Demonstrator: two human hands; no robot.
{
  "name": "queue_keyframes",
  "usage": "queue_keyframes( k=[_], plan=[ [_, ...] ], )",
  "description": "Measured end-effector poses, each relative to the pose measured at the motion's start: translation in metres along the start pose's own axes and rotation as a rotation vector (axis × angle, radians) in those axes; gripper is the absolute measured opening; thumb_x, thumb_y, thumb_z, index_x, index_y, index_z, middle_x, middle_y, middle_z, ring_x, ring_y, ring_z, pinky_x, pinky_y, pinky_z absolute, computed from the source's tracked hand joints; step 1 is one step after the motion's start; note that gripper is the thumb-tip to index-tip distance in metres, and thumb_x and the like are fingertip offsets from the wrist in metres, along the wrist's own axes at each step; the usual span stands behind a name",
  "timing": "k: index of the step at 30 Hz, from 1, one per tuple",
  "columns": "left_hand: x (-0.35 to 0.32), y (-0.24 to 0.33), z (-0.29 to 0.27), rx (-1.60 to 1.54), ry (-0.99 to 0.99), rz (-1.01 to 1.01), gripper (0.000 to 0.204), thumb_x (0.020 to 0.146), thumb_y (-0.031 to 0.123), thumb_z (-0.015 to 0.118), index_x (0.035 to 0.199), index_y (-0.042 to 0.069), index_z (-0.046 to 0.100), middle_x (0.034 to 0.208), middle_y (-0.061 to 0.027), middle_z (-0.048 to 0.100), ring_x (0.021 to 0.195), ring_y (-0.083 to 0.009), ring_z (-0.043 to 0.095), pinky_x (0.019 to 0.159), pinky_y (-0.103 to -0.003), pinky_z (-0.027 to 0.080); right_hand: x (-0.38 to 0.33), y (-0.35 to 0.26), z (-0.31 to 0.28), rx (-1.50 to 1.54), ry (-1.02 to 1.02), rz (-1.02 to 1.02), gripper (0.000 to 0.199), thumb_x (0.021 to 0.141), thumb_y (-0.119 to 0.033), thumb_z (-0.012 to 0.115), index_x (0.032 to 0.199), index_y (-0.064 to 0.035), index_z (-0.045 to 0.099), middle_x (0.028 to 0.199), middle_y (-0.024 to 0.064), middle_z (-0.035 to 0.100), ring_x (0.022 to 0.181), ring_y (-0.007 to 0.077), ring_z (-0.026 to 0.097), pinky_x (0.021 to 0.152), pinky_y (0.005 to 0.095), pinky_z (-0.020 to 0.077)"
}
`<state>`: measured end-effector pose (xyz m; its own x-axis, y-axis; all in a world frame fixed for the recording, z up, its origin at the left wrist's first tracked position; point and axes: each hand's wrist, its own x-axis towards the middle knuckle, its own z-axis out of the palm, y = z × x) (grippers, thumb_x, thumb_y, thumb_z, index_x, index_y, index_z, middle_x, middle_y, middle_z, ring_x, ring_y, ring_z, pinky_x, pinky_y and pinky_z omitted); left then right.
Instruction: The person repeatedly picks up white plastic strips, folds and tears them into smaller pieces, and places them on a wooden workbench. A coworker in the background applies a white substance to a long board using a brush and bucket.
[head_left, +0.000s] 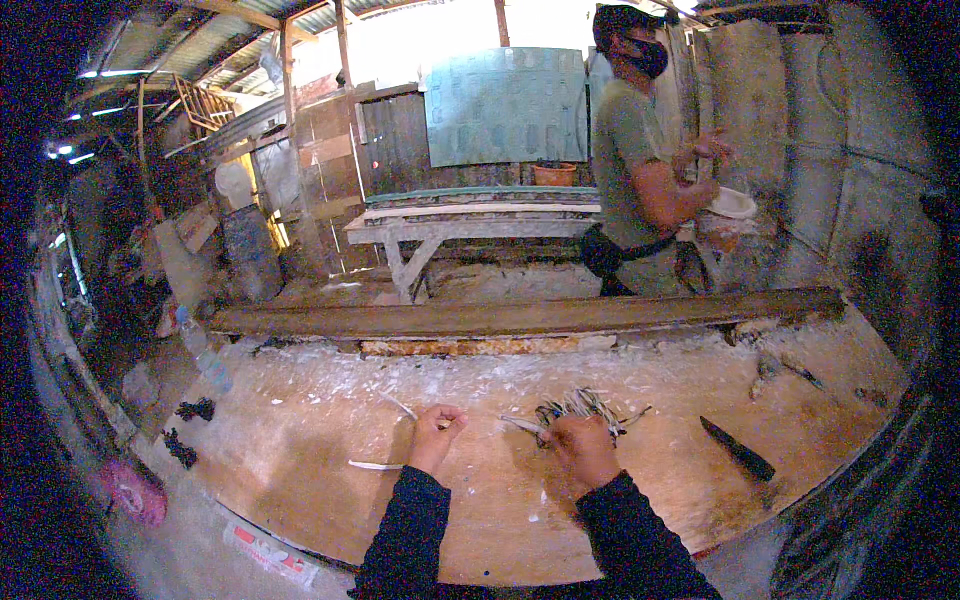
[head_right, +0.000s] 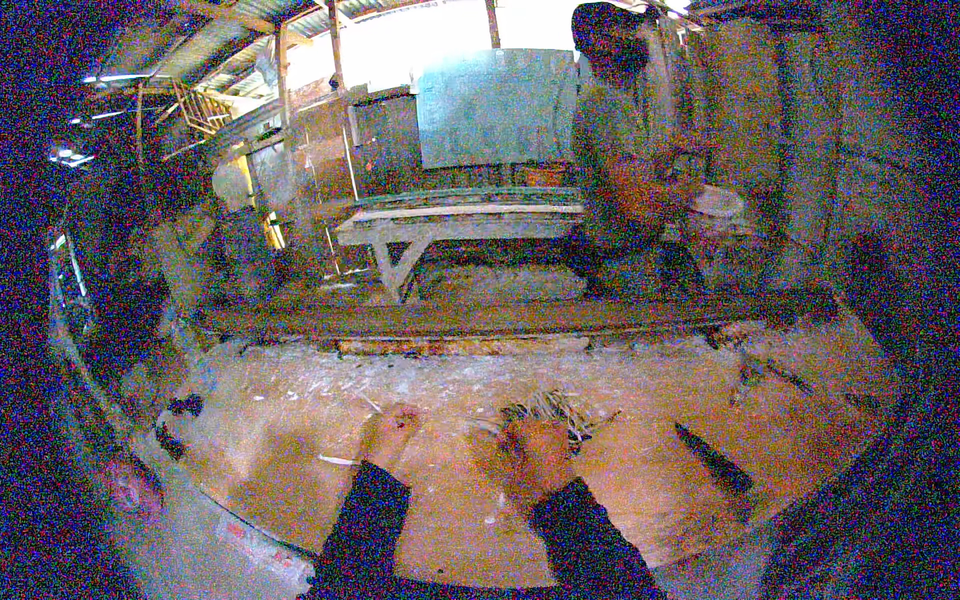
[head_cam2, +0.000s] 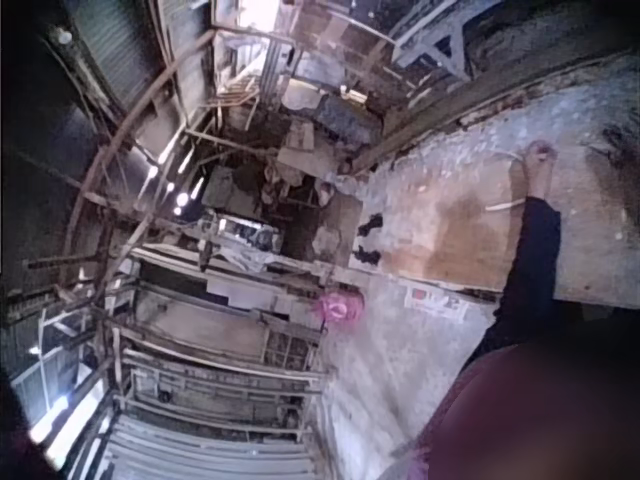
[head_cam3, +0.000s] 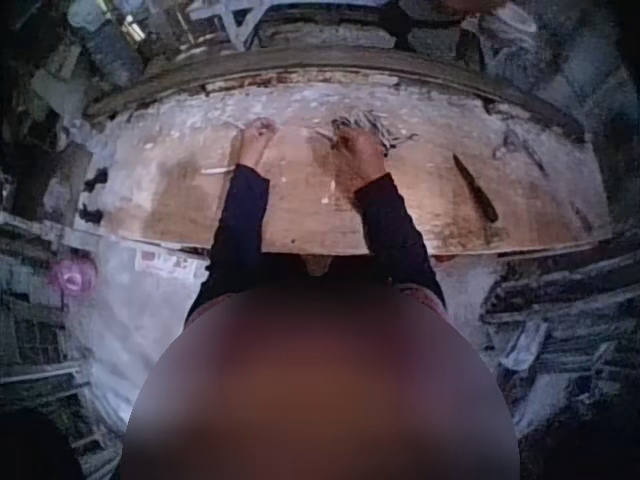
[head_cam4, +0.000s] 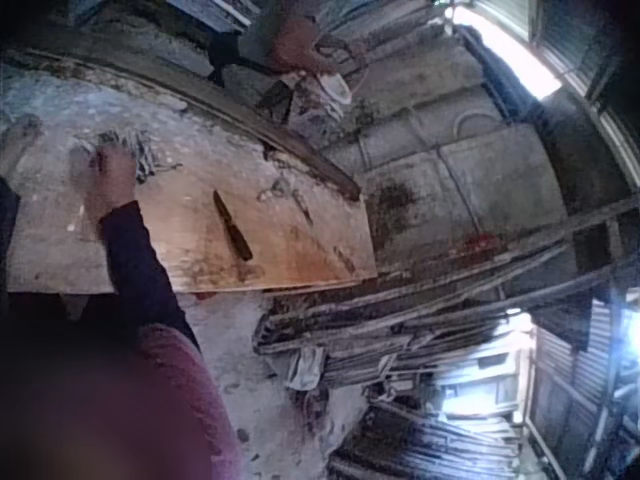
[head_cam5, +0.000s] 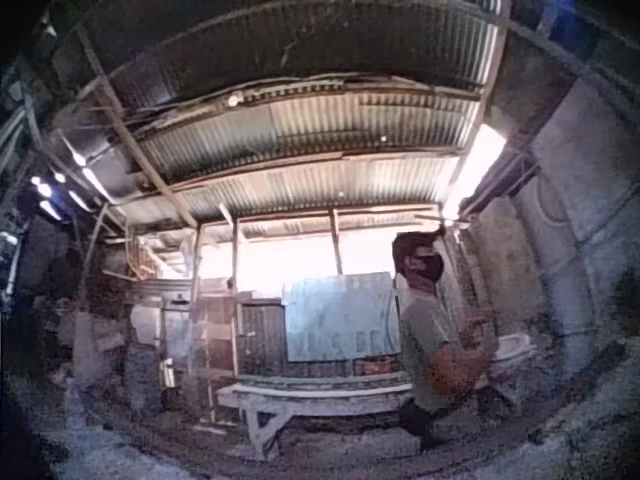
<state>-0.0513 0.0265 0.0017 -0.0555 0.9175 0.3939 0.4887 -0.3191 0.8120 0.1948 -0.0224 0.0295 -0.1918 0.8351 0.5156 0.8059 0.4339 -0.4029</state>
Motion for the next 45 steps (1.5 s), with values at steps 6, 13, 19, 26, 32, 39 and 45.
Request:
queue_keyframes(
  k=[6, 13, 19, 26, 32, 39, 45],
  plan=[
    [0.004, -0.028, -0.029, 0.385, 0.034, -0.209, 0.027, 0.065, 0.02, 0.069, 0.085, 0.003, 0.06, 0.079, -0.0132, 0.061, 0.076, -0.0266, 0.058, 0.069, -0.034, 0.045, 0.001, 0.041, -0.02, -0.265, 0.153, 0.233, 0.015, 0.068, -0.027, 0.063, 0.073, -0.0129, 0.065, 0.074, 0.0068, 0.06, 0.071, 0.0278, 0.057, 0.068, 0.0413, 0.0392],
    [0.002, -0.037, -0.04, 0.556, -0.097, -0.323, 0.027, 0.062, 0.027, 0.069, 0.07, 0.003, 0.061, 0.072, -0.0147, 0.061, 0.068, -0.0289, 0.059, 0.062, -0.038, 0.045, -0.004, 0.047, -0.029, -0.389, 0.005, 0.482, 0.02, 0.067, -0.034, 0.063, 0.074, -0.015, 0.067, 0.081, 0.0071, 0.061, 0.078, 0.0274, 0.057, 0.071, 0.0444, 0.0395],
    [-0.005, -0.024, -0.04, 0.582, -0.175, -0.296, 0.028, 0.061, 0.03, 0.069, 0.065, 0.003, 0.061, 0.065, -0.0139, 0.06, 0.064, -0.0277, 0.059, 0.059, -0.038, 0.045, -0.003, 0.044, -0.029, -0.367, 0.085, 0.466, 0.018, 0.069, -0.033, 0.062, 0.074, -0.0161, 0.067, 0.08, 0.0073, 0.06, 0.079, 0.0268, 0.057, 0.072, 0.0447, 0.0392],
    [-0.003, 0.01, -0.038, 0.17, -0.138, -0.28, 0.019, 0.071, 0.022, 0.065, 0.068, 0.004, 0.059, 0.06, -0.0058, 0.057, 0.053, -0.0146, 0.054, 0.05, -0.028, 0.043, 0.002, 0.039, -0.019, -0.201, 0.171, 0.265, 0.016, 0.07, -0.025, 0.063, 0.076, -0.0108, 0.065, 0.082, 0.0087, 0.06, 0.079, 0.0267, 0.057, 0.068, 0.039, 0.0425],
    [-0.019, 0.069, -0.026, -0.322, -0.257, -0.22, 0.017, 0.081, 0.022, 0.054, 0.081, 0.005, 0.058, 0.065, -0.0019, 0.057, 0.054, -0.009, 0.053, 0.05, -0.023, 0.044, -0.001, 0.002, -0.002, 0.641, 0.101, 0.139, 0.015, 0.077, -0.018, 0.061, 0.079, -0.0037, 0.063, 0.082, 0.0067, 0.061, 0.075, 0.0173, 0.057, 0.068, 0.0281, 0.0438],
    [-0.028, 0.076, 0.003, -0.603, -0.506, -0.163, 0.013, 0.078, 0.007, 0.059, 0.088, 0.002, 0.053, 0.072, -0.0036, 0.059, 0.059, -0.0101, 0.056, 0.053, -0.02, 0.045, -0.006, -0.024, 0.003, 1.224, -0.285, 0.278, 0.027, 0.079, -0.017, 0.061, 0.101, -0.0008, 0.057, 0.092, 0.0015, 0.06, 0.086, 0.0096, 0.053, 0.077, 0.0245, 0.042],
    [-0.028, 0.054, 0.019, -0.68, -0.563, -0.11, 0.013, 0.079, 0.005, 0.058, 0.089, 0.002, 0.053, 0.075, -0.0055, 0.06, 0.062, -0.0108, 0.057, 0.053, -0.021, 0.045, -0.007, -0.022, 0.008, 1.045, -0.268, 0.249, 0.022, 0.078, -0.012, 0.061, 0.097, -0.001, 0.058, 0.088, 0.0022, 0.06, 0.079, 0.0092, 0.055, 0.073, 0.0246, 0.0446]
  ],
)
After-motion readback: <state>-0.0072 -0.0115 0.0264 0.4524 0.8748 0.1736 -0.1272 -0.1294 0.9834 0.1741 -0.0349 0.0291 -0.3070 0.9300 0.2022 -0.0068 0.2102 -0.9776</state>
